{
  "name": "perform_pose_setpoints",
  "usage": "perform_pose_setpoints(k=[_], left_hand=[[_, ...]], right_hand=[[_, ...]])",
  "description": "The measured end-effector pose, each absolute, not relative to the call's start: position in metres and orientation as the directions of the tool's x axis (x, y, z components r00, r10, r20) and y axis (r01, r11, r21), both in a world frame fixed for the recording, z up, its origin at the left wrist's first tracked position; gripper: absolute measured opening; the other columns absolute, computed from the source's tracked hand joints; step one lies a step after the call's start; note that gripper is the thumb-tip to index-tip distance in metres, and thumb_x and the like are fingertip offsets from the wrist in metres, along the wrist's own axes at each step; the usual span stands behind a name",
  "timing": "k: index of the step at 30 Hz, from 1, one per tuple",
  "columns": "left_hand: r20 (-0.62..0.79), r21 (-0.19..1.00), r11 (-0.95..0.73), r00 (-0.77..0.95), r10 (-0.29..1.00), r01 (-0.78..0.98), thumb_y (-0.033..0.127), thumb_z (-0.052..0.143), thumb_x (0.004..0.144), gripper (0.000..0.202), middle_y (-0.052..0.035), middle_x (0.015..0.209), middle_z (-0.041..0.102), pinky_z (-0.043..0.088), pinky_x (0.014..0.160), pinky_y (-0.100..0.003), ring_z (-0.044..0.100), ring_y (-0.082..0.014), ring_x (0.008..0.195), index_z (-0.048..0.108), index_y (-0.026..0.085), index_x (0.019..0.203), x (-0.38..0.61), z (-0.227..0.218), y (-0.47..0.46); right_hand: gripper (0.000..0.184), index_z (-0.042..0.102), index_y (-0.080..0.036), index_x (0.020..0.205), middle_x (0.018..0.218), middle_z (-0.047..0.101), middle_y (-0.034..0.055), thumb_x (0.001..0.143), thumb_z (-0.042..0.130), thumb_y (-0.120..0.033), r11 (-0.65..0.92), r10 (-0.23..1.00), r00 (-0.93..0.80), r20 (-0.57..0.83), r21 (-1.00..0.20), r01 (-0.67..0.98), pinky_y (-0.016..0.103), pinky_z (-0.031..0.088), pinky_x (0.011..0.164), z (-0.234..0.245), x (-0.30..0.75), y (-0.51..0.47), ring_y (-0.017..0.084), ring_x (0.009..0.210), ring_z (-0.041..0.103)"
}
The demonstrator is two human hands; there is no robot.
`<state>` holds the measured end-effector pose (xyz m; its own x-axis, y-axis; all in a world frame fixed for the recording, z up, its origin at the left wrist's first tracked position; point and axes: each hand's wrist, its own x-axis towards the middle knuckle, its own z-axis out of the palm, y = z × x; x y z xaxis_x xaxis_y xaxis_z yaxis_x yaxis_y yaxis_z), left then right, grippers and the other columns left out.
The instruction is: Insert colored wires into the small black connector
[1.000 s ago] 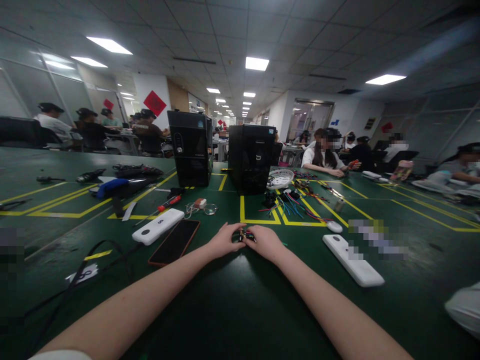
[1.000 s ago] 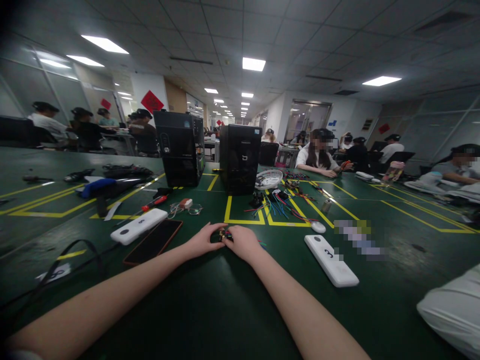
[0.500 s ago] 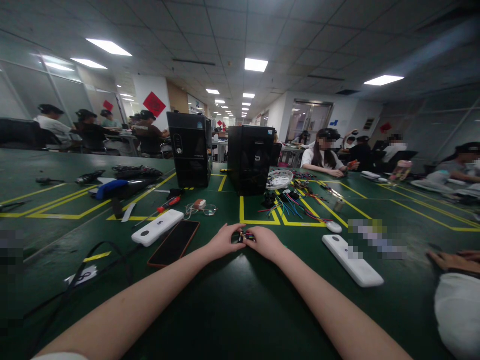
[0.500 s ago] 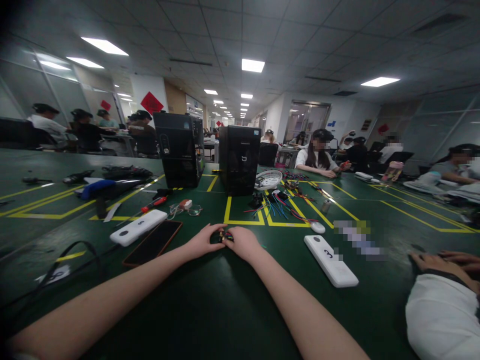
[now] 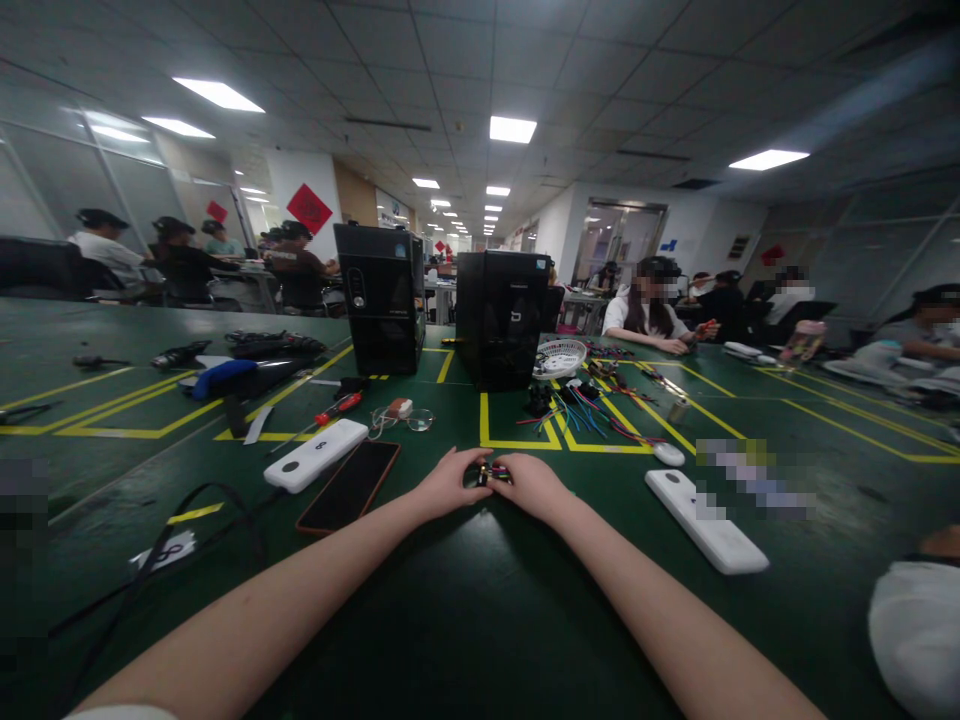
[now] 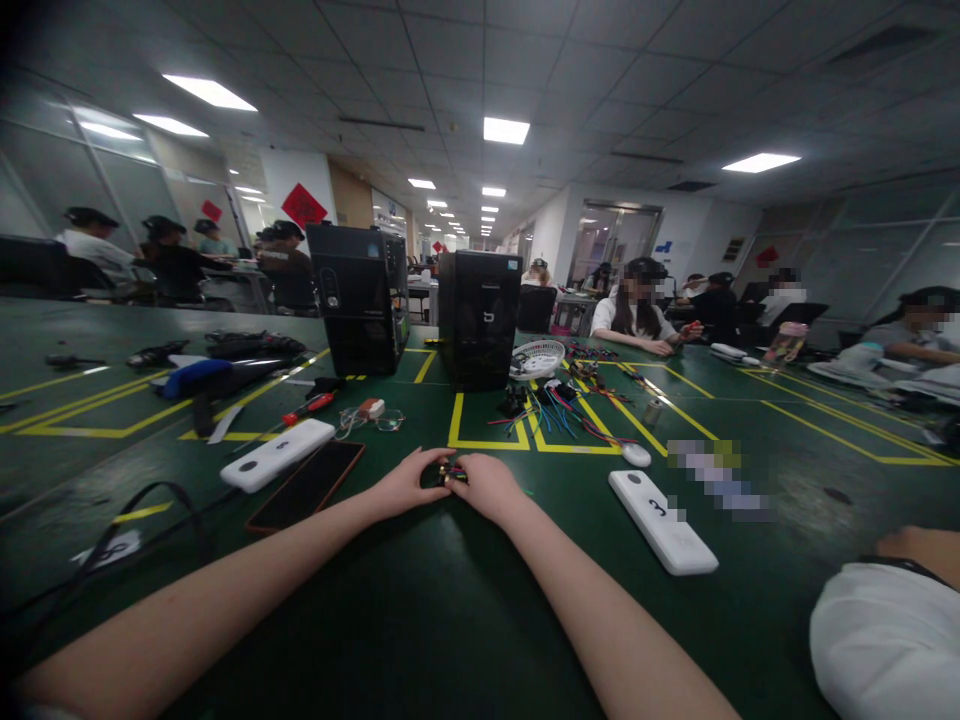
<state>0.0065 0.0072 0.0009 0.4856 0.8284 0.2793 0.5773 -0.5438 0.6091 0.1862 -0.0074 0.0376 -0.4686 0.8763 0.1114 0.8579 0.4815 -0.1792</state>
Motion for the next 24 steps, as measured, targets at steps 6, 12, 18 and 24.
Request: perform_pose_setpoints(k=[6, 12, 18, 24], left_hand=[[0.268, 0.617, -0.537, 0.488, 0.831, 0.575, 0.033, 0.066, 0.070, 0.060, -0.0054, 0.121, 0.057, 0.015, 0.108, -0.051, 0.050, -0.0251, 0.114, 0.044, 0.026, 0.125, 0.008, 0.003, 0.007], [0.326, 0.621, -0.548, 0.451, 0.831, 0.560, 0.031, 0.066, 0.070, 0.062, -0.0082, 0.117, 0.057, 0.031, 0.103, -0.043, 0.052, -0.0247, 0.110, 0.043, 0.021, 0.127, 0.008, -0.002, 0.010], [0.308, 0.661, -0.517, 0.432, 0.848, 0.544, 0.029, 0.065, 0.072, 0.062, -0.0079, 0.116, 0.057, 0.038, 0.098, -0.038, 0.053, -0.0229, 0.109, 0.041, 0.021, 0.129, 0.005, 0.000, 0.008], [0.271, 0.672, -0.496, 0.440, 0.856, 0.550, 0.029, 0.062, 0.073, 0.060, -0.0063, 0.115, 0.058, 0.039, 0.098, -0.035, 0.053, -0.0214, 0.108, 0.042, 0.021, 0.129, 0.005, -0.003, 0.008]], right_hand=[[0.026, 0.062, -0.018, 0.094, 0.091, 0.065, 0.0064, 0.082, 0.051, -0.038, 0.487, 0.874, -0.472, 0.117, -0.178, 0.855, 0.025, 0.040, 0.069, 0.038, 0.188, -0.006, 0.018, 0.084, 0.059], [0.029, 0.062, -0.018, 0.094, 0.091, 0.065, 0.0081, 0.083, 0.049, -0.042, 0.382, 0.924, -0.372, 0.091, -0.137, 0.914, 0.027, 0.042, 0.071, 0.038, 0.190, -0.004, 0.020, 0.086, 0.060], [0.035, 0.062, -0.016, 0.095, 0.096, 0.065, 0.0128, 0.078, 0.052, -0.045, 0.039, 0.999, -0.038, 0.006, -0.084, 0.996, 0.030, 0.044, 0.068, 0.047, 0.227, 0.016, 0.024, 0.089, 0.061], [0.043, 0.062, -0.013, 0.103, 0.107, 0.061, 0.0172, 0.078, 0.050, -0.046, -0.295, 0.955, 0.290, -0.065, -0.073, 0.953, 0.035, 0.045, 0.074, 0.044, 0.295, 0.041, 0.028, 0.099, 0.058]])
